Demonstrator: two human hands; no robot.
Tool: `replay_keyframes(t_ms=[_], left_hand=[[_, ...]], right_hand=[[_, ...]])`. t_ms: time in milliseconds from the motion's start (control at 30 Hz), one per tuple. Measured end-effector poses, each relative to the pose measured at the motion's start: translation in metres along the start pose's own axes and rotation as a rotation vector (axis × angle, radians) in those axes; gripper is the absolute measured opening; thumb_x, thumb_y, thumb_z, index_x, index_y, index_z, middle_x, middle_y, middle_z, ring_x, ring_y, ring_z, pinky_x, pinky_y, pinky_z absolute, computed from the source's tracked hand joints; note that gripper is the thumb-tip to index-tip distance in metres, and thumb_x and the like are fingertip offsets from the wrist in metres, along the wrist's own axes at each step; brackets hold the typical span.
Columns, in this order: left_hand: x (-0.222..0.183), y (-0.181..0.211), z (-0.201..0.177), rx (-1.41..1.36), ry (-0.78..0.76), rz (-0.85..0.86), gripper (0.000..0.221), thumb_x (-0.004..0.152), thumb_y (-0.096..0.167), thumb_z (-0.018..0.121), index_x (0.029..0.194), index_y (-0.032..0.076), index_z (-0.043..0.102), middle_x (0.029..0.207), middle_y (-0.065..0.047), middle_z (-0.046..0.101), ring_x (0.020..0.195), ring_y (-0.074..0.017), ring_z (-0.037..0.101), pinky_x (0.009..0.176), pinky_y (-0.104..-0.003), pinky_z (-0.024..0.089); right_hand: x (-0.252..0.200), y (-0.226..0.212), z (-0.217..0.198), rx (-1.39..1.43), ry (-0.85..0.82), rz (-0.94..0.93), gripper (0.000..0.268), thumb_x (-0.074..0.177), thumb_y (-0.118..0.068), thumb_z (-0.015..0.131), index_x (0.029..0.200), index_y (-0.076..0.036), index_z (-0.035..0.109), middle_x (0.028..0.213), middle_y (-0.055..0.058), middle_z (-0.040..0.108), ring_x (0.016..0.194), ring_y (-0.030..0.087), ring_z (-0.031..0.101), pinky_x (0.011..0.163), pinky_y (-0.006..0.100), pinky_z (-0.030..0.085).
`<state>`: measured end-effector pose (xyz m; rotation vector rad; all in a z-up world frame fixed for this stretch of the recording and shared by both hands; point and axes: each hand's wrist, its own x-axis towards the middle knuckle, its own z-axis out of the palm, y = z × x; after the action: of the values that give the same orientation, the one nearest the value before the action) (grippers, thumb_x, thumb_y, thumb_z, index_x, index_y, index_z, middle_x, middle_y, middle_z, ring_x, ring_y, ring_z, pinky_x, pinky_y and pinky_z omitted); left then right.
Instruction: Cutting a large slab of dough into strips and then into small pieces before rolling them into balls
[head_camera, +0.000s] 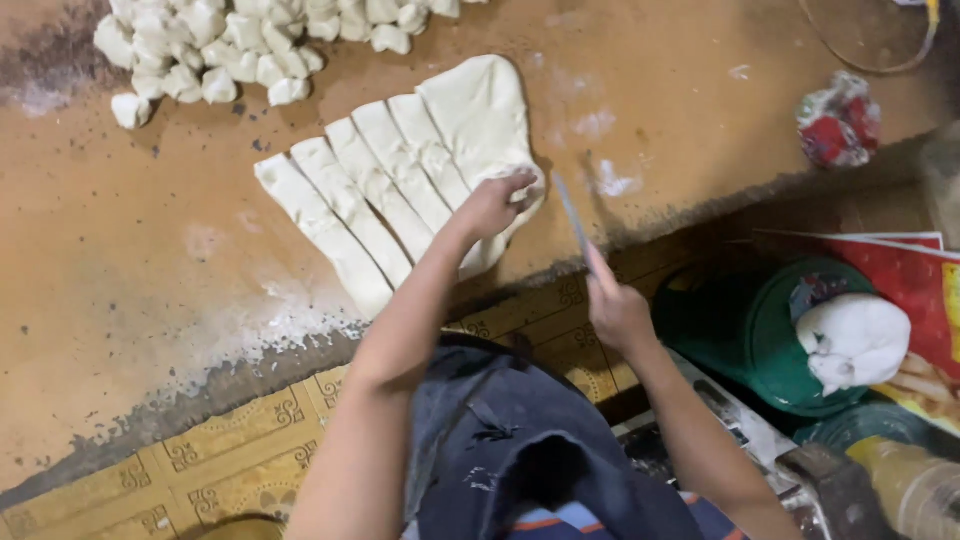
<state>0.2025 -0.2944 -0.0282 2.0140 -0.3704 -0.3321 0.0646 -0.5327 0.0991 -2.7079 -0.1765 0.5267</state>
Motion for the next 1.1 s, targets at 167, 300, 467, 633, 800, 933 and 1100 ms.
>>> replay_keyframes(t_ms=[167, 300, 467, 633, 800, 933, 1100], left_hand=[[-0.113, -0.007, -0.057, -0.039, 0.210, -0.220, 0.041, 0.096, 0.022, 0.066, 0.137, 0.019, 0.064, 0.127, -0.012, 0.071, 0.123, -0.0336, 0.064, 0.107, -0.051, 0.048], [-0.159, -0.012, -0.080, -0.143, 0.332, -0.360, 0.036, 0.096, 0.017, 0.066, 0.132, 0.013, 0.068, 0.120, -0.014, 0.074, 0.120, -0.0348, 0.066, 0.107, -0.051, 0.049], [-0.124, -0.010, -0.079, -0.007, 0.441, -0.129, 0.030, 0.098, 0.021, 0.064, 0.127, 0.011, 0.067, 0.117, -0.013, 0.075, 0.113, -0.0293, 0.070, 0.100, -0.042, 0.053], [-0.129, 0.049, -0.035, -0.050, 0.345, -0.143, 0.032, 0.096, 0.015, 0.068, 0.128, 0.014, 0.068, 0.112, -0.012, 0.076, 0.114, -0.0339, 0.068, 0.103, -0.050, 0.050], [-0.152, 0.082, 0.012, -0.089, 0.315, -0.190, 0.026, 0.094, 0.018, 0.071, 0.120, 0.017, 0.072, 0.108, -0.009, 0.078, 0.111, -0.0312, 0.070, 0.102, -0.049, 0.052], [-0.179, 0.077, 0.030, -0.057, 0.353, -0.242, 0.020, 0.095, 0.020, 0.073, 0.115, 0.016, 0.075, 0.102, -0.008, 0.078, 0.107, -0.0309, 0.071, 0.099, -0.046, 0.053], [-0.182, 0.067, 0.015, -0.079, 0.339, -0.320, 0.019, 0.089, 0.029, 0.080, 0.092, 0.012, 0.071, 0.077, -0.015, 0.070, 0.079, -0.0339, 0.068, 0.078, -0.046, 0.052]], right_hand=[[0.178, -0.114, 0.002, -0.161, -0.362, 0.048, 0.081, 0.099, -0.019, 0.040, 0.162, -0.046, -0.004, 0.135, 0.025, 0.062, 0.125, 0.042, 0.062, 0.104, 0.057, 0.049], [0.312, -0.131, 0.093, -0.316, -0.076, -0.150, 0.081, 0.097, -0.009, 0.050, 0.164, -0.027, 0.008, 0.102, 0.028, 0.073, 0.100, 0.041, 0.074, 0.083, 0.056, 0.057], [0.298, -0.115, 0.085, -0.331, -0.016, -0.216, 0.084, 0.092, -0.003, 0.045, 0.165, -0.022, 0.007, 0.127, 0.014, 0.055, 0.092, 0.041, 0.072, 0.075, 0.060, 0.057], [0.102, -0.085, 0.010, -0.225, -0.179, -0.201, 0.080, 0.093, 0.000, 0.043, 0.165, -0.022, 0.015, 0.133, 0.028, 0.062, 0.107, 0.046, 0.070, 0.088, 0.060, 0.056], [-0.014, 0.019, 0.022, -0.279, -0.365, -0.185, 0.085, 0.094, -0.005, 0.048, 0.167, -0.025, 0.008, 0.090, 0.026, 0.073, 0.083, 0.043, 0.075, 0.070, 0.051, 0.059], [-0.056, 0.051, -0.002, -0.102, -0.606, 0.033, 0.061, 0.107, -0.033, 0.028, 0.162, -0.049, 0.006, 0.121, 0.021, 0.072, 0.110, 0.041, 0.071, 0.091, 0.050, 0.055], [-0.006, 0.013, -0.004, 0.060, -0.112, -0.115, 0.063, 0.105, -0.015, 0.037, 0.164, -0.023, 0.017, 0.092, 0.037, 0.070, 0.095, 0.051, 0.071, 0.083, 0.061, 0.054]])
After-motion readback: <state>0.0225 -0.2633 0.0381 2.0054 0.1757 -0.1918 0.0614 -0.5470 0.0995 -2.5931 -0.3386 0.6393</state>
